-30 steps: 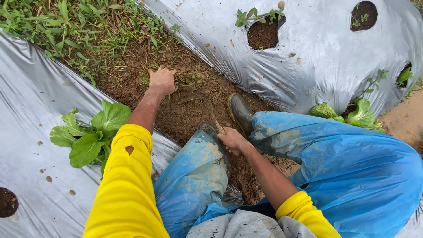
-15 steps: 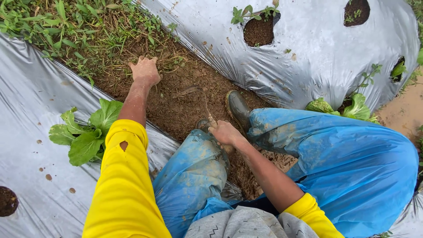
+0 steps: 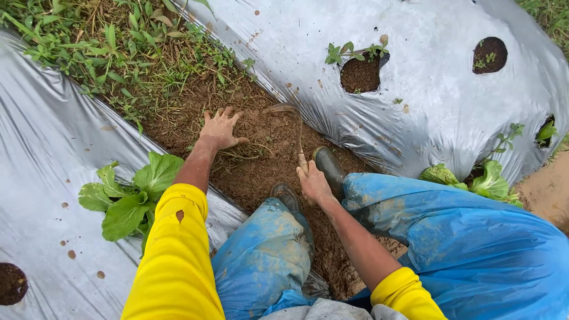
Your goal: Using a sickle and hands to clear weeds and grass from a soil patch between plastic-covered planting beds.
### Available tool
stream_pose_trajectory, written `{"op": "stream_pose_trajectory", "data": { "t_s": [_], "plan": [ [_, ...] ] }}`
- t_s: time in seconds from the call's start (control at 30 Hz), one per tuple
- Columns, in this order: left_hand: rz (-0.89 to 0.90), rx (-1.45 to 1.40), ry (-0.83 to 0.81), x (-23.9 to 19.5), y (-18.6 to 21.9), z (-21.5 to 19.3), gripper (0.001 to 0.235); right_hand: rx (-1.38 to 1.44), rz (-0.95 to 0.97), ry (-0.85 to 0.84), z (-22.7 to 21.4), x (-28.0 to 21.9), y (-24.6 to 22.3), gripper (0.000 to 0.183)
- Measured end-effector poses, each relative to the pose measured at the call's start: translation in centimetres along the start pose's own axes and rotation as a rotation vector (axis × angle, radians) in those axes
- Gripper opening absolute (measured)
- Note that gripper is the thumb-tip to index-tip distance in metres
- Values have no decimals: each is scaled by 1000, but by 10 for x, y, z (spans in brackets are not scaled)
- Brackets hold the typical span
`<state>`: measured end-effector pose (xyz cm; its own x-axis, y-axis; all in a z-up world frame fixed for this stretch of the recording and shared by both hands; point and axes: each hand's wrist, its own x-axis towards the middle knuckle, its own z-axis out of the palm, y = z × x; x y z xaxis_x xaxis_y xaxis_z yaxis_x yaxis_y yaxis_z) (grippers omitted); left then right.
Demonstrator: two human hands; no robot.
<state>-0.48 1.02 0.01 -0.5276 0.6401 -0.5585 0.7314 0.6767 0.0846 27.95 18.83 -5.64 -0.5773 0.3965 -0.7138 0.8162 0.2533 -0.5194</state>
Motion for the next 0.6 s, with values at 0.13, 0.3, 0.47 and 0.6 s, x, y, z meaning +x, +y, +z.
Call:
{"op": "stream_pose_trajectory", "data": {
  "t_s": [0.13,0.3,0.47,0.6],
  "plan": [
    [5,117,172,93,-17,80,69,67,-34,-33,-4,-2,-4,72],
    [-38,155,159,134,10,77,62,175,-38,-65,-6,3,-5,76],
    [-59,148,165,179,13,92,53,207,-57,-70,-1,29,6,78],
    [-90,126,225,189,11,98,41,238,-82,-81,0,31,12,77]
  ]
}}
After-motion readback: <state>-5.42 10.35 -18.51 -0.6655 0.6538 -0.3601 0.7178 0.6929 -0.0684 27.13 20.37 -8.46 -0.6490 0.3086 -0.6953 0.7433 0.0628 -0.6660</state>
